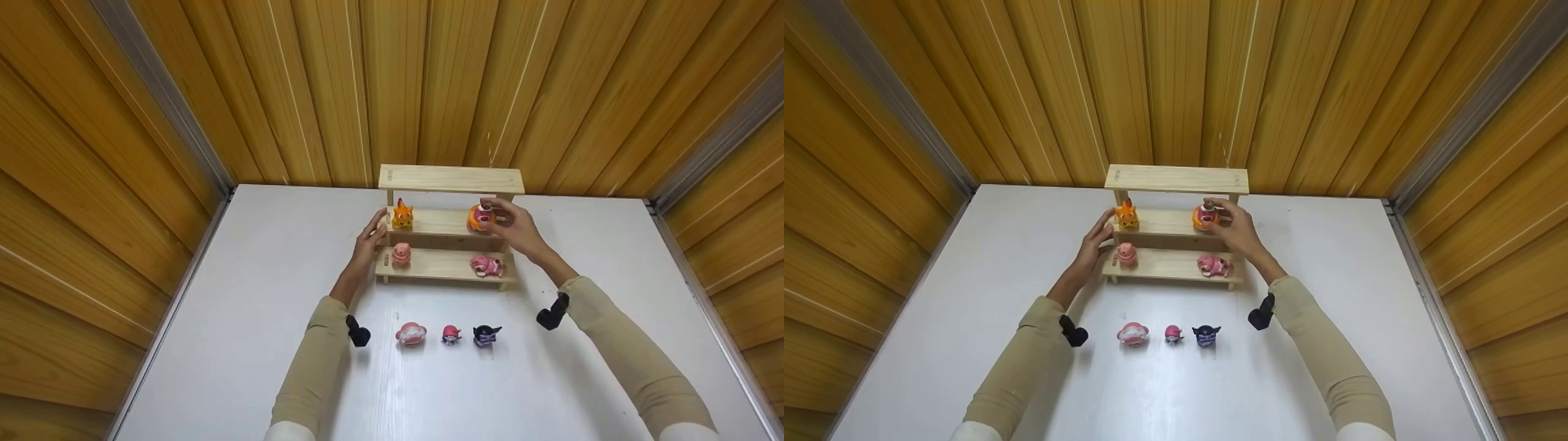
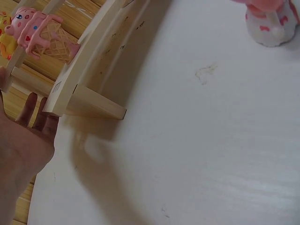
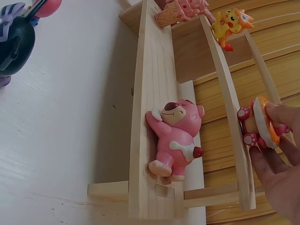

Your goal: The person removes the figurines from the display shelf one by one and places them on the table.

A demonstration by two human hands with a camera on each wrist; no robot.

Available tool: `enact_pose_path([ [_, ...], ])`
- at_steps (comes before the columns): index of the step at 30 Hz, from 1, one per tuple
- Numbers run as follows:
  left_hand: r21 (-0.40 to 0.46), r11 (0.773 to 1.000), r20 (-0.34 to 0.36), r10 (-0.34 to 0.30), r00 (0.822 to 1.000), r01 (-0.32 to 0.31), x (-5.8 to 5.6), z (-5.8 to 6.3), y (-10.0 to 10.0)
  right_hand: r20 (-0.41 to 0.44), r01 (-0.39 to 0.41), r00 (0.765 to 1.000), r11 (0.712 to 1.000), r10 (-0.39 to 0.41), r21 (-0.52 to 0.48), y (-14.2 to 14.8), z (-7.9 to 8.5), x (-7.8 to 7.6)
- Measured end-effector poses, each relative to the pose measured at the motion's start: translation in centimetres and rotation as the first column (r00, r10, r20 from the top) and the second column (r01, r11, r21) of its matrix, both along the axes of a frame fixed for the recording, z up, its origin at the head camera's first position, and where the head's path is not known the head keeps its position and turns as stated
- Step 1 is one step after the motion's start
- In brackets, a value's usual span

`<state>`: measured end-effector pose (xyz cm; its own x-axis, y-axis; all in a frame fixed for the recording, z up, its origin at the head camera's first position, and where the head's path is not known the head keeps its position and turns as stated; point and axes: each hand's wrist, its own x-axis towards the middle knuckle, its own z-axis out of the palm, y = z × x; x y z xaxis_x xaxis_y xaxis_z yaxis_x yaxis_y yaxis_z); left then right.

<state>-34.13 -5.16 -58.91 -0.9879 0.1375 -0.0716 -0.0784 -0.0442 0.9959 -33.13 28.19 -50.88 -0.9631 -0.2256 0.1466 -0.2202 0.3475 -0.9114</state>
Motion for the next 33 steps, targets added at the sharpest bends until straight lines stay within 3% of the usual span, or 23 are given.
enact_pose_path([
  [5,0.001,1.000,-0.012,-0.009,1.000,0.009,0.1,0.1,-0.1,0.025,0.009,1.000,1.000,-0.010,0.024,-0.2,0.2,0.2],
  [12,-0.004,1.000,-0.003,-0.023,1.000,0.023,-0.4,0.1,-0.3,0.017,0.014,1.000,0.996,-0.016,0.084,-1.3,3.4,2.4],
  [19,0.015,1.000,0.025,-0.020,0.999,0.019,-0.7,0.2,-0.3,-0.021,0.060,0.998,0.995,-0.059,0.084,0.9,0.1,1.2],
  [33,-0.016,1.000,0.013,-0.026,1.000,0.027,-0.9,0.2,-0.6,-0.083,-0.026,0.996,0.992,0.036,0.121,3.8,0.7,4.3],
])
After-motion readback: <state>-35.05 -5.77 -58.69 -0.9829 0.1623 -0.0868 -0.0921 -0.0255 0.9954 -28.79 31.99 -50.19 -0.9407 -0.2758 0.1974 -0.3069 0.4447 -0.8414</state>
